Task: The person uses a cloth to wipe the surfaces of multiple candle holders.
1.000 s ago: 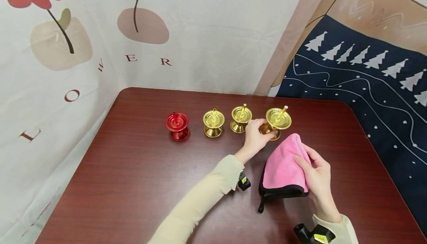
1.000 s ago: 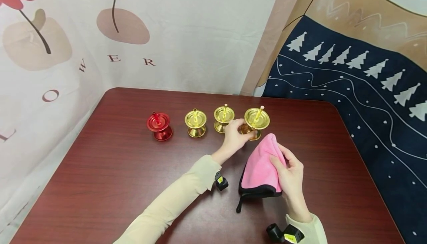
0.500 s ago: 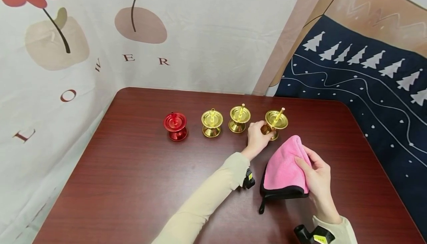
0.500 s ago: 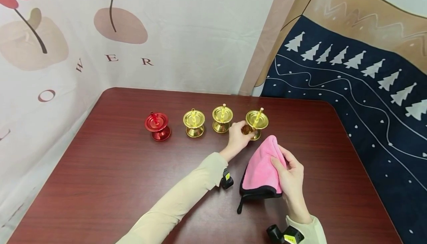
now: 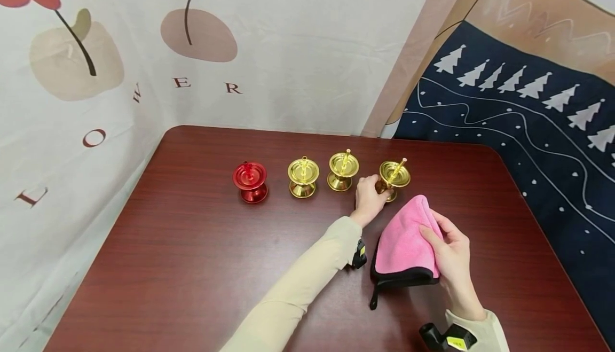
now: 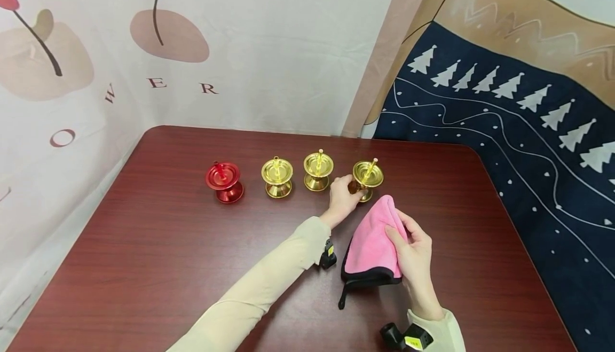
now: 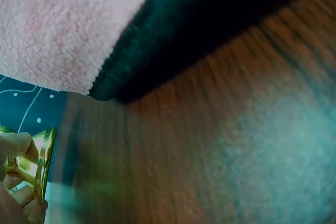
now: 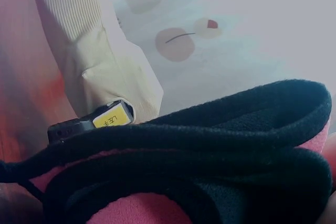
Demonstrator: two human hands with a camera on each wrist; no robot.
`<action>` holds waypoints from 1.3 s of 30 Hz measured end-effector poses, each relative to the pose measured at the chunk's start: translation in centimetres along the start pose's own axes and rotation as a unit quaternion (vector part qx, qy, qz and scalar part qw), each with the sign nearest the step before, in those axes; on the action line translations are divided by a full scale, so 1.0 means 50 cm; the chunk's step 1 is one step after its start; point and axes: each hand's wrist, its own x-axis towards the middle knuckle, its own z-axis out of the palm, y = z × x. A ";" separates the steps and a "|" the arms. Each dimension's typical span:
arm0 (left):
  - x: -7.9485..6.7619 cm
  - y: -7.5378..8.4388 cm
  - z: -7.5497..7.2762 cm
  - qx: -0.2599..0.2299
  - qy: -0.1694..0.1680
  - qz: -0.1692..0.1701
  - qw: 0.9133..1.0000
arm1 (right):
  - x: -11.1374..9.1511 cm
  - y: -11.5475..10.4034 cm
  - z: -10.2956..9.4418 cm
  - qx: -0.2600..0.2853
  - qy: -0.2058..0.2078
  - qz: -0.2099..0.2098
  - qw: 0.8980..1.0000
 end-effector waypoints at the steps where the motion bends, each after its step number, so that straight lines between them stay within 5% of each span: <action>1: 0.000 -0.001 0.001 0.001 -0.003 -0.002 1.000 | 0.000 0.000 0.000 0.001 -0.001 0.001 1.000; 16: 0.005 -0.015 0.009 0.026 -0.039 -0.046 0.998 | 0.000 0.001 0.002 -0.001 -0.002 0.010 1.000; 32: 0.000 -0.027 0.006 0.054 -0.040 -0.048 0.997 | -0.002 0.001 0.006 -0.008 -0.006 0.011 1.000; 39: -0.029 -0.031 -0.014 -0.003 -0.002 -0.043 0.999 | -0.001 -0.005 0.004 -0.014 0.004 0.016 1.000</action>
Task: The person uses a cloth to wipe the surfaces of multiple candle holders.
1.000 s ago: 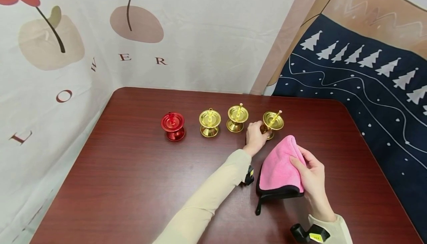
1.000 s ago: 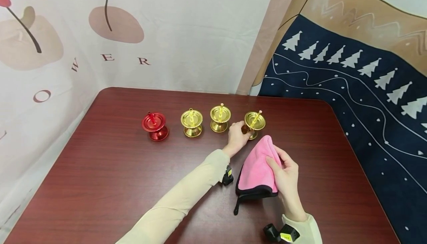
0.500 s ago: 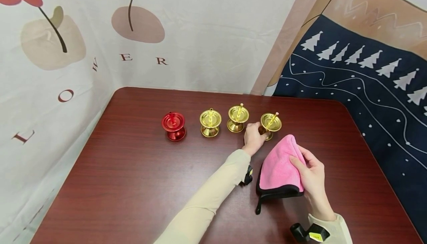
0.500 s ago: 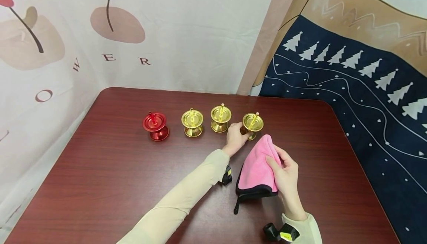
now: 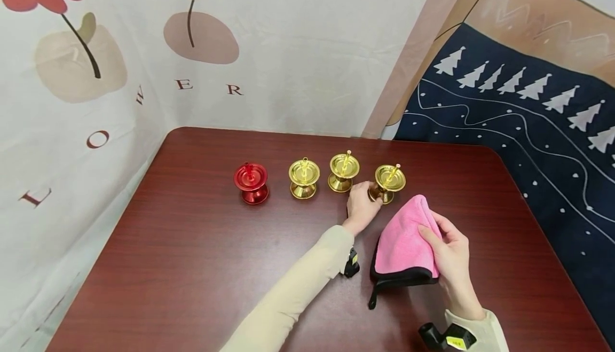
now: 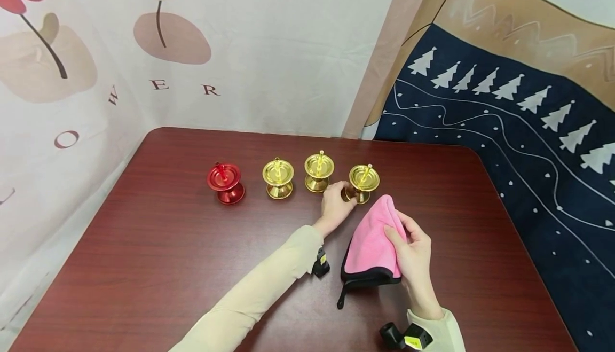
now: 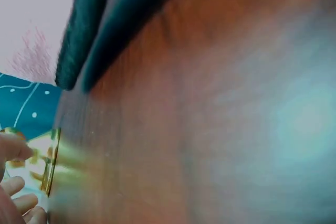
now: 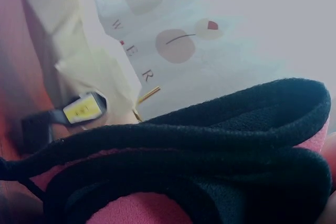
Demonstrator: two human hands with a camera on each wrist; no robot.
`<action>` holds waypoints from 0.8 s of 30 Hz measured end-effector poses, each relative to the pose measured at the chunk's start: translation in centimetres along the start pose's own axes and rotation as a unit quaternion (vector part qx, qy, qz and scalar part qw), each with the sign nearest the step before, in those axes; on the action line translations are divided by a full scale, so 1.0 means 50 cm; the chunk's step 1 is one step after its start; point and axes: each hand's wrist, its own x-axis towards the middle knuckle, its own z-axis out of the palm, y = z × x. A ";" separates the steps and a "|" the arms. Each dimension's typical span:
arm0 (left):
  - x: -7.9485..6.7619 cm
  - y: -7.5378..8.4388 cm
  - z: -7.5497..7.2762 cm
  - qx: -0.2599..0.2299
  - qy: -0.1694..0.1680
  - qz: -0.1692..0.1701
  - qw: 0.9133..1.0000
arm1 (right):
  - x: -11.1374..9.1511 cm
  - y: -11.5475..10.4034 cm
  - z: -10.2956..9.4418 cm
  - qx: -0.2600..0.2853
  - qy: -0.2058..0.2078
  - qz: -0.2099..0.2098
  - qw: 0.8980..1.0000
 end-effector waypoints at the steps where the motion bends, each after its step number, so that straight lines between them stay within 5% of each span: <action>1: -0.004 -0.002 -0.004 -0.016 0.014 0.001 1.000 | 0.000 -0.001 0.000 -0.002 0.001 0.001 1.000; 11: -0.010 -0.016 -0.051 -0.105 0.172 -0.061 0.978 | 0.003 -0.001 0.004 -0.002 -0.002 0.002 1.000; 19: 0.007 -0.041 -0.073 -0.130 0.203 -0.116 0.963 | 0.005 -0.002 0.007 -0.006 -0.010 0.000 1.000; 24: 0.026 -0.044 -0.074 -0.108 0.201 -0.137 0.964 | 0.005 0.001 0.010 -0.005 -0.012 0.005 1.000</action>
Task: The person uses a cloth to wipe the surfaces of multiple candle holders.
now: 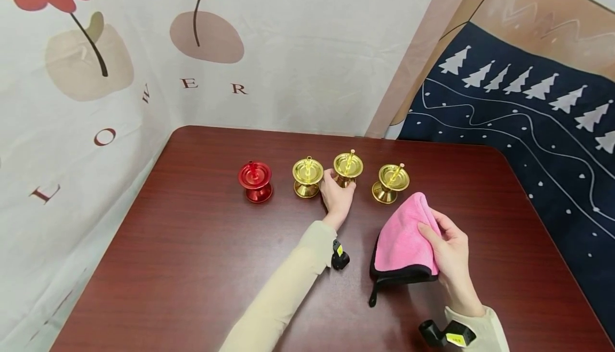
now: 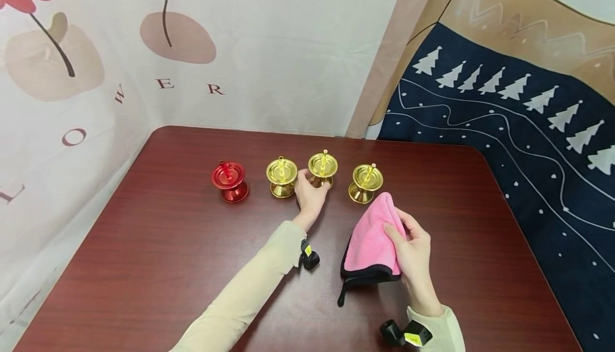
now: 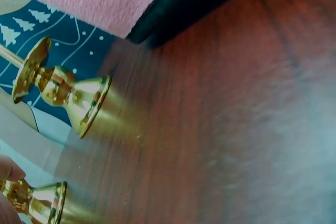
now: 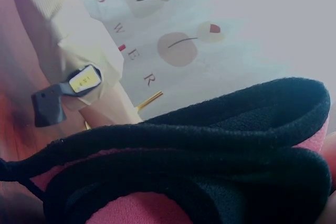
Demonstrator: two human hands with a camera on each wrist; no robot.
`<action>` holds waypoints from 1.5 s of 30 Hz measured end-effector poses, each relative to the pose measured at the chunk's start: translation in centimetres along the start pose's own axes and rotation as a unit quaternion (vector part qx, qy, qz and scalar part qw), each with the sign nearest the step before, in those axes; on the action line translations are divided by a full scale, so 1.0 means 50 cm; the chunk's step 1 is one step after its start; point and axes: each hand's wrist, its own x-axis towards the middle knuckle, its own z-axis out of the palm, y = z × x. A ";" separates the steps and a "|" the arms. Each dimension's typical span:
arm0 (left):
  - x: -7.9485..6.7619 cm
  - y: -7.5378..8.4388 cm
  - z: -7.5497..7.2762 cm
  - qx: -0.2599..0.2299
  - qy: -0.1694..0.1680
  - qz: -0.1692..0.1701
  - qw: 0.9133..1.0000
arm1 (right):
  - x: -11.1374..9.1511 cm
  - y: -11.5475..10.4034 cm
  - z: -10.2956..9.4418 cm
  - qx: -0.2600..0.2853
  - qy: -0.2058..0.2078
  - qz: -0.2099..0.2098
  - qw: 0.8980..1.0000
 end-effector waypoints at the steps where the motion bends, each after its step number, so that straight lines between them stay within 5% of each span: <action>1: 0.003 0.000 0.003 0.010 0.000 0.000 1.000 | 0.000 0.001 0.000 -0.001 0.001 0.001 1.000; 14: 0.021 -0.008 0.023 0.101 -0.003 0.030 0.994 | -0.003 0.004 0.000 0.004 -0.002 0.002 1.000; 24: 0.020 -0.015 0.017 0.066 0.008 0.029 0.997 | -0.002 0.004 0.001 0.013 0.000 -0.002 1.000; 33: 0.016 -0.025 0.014 0.044 0.025 0.062 0.997 | -0.001 0.006 0.000 0.025 -0.010 -0.009 1.000; 45: -0.005 -0.025 0.006 0.006 -0.022 0.068 0.997 | 0.004 0.006 -0.002 0.020 -0.006 -0.010 1.000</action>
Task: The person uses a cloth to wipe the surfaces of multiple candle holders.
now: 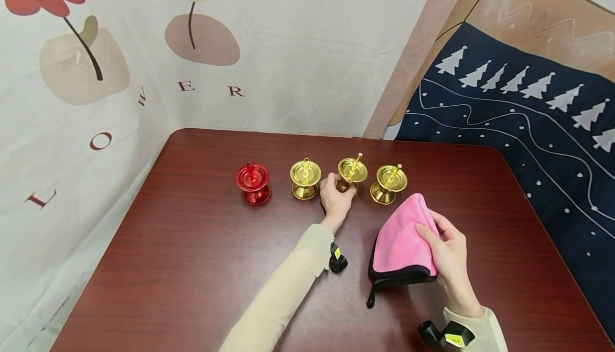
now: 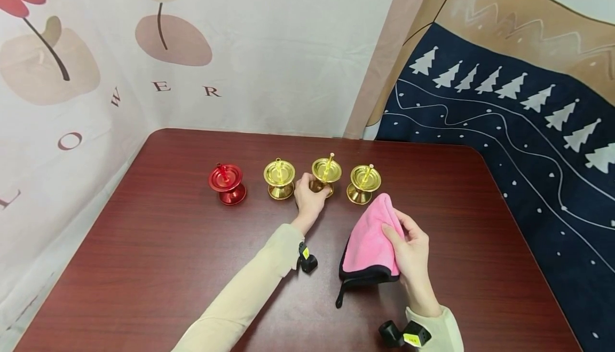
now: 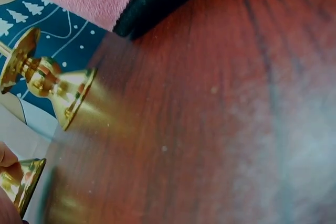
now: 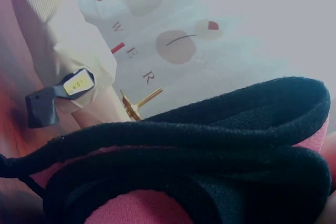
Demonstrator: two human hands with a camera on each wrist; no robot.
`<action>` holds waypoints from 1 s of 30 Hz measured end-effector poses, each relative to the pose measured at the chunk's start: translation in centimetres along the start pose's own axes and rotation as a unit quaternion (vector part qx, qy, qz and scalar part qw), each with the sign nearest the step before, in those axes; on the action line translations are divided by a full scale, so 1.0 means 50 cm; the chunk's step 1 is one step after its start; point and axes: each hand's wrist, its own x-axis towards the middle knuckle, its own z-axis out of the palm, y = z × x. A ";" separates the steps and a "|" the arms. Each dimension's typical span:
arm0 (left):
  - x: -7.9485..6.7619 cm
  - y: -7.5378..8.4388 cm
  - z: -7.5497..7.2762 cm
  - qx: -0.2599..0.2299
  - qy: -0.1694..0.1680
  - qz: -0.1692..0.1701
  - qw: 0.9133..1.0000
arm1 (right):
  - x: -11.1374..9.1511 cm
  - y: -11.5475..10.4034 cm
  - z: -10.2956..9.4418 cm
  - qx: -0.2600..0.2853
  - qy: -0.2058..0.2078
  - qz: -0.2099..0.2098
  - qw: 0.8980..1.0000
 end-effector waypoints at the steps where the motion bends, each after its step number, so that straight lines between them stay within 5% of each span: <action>1: -0.001 0.001 -0.003 0.000 -0.007 -0.001 1.000 | 0.001 0.000 0.001 -0.003 0.001 0.001 1.000; 10: -0.011 0.019 -0.033 -0.011 -0.044 0.018 0.999 | 0.008 -0.003 0.008 -0.015 -0.005 -0.008 1.000; 20: -0.014 0.053 -0.089 -0.020 -0.125 0.039 0.991 | 0.015 -0.021 0.032 -0.004 -0.016 -0.034 0.999; 30: -0.014 0.082 -0.145 -0.036 -0.146 0.078 0.986 | 0.022 -0.058 0.054 0.040 -0.082 0.027 0.995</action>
